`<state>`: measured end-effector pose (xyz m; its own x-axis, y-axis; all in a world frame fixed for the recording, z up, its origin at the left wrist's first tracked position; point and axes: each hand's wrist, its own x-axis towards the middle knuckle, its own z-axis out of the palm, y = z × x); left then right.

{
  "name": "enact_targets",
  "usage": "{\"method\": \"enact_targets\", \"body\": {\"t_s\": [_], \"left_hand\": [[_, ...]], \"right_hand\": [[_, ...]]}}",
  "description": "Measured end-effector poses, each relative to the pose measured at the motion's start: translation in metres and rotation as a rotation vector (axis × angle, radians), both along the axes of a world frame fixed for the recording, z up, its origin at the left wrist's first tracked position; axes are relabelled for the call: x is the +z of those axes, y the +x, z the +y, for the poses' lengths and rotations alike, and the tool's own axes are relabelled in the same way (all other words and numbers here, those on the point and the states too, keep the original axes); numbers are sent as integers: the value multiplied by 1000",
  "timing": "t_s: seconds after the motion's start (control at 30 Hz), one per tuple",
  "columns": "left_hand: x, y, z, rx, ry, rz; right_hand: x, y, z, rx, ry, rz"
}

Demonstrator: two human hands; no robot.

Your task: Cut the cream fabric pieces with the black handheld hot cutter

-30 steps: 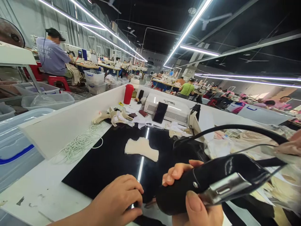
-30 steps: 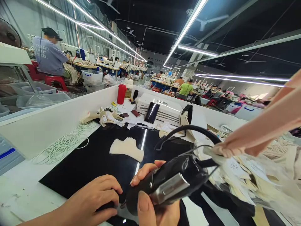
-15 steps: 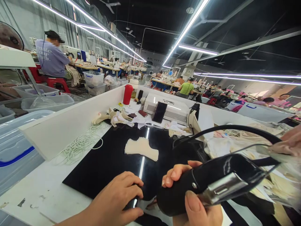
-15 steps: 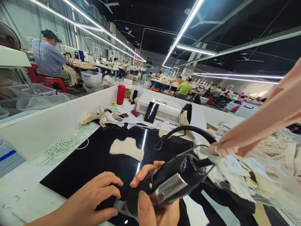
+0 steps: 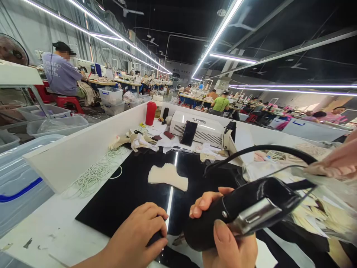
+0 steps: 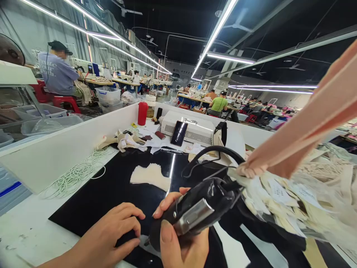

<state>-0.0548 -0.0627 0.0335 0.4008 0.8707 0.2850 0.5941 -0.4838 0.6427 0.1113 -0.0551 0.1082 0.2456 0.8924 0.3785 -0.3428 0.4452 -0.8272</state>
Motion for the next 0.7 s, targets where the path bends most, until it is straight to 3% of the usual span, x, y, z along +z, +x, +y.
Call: {"method": "enact_targets", "body": {"t_s": [0.4, 0.7], "left_hand": [[16, 5, -2, 41, -129, 31], [23, 9, -8, 44, -173, 17]], "right_hand": [[-2, -4, 2, 28, -1, -18], [-13, 3, 14, 49, 138, -65]]}}
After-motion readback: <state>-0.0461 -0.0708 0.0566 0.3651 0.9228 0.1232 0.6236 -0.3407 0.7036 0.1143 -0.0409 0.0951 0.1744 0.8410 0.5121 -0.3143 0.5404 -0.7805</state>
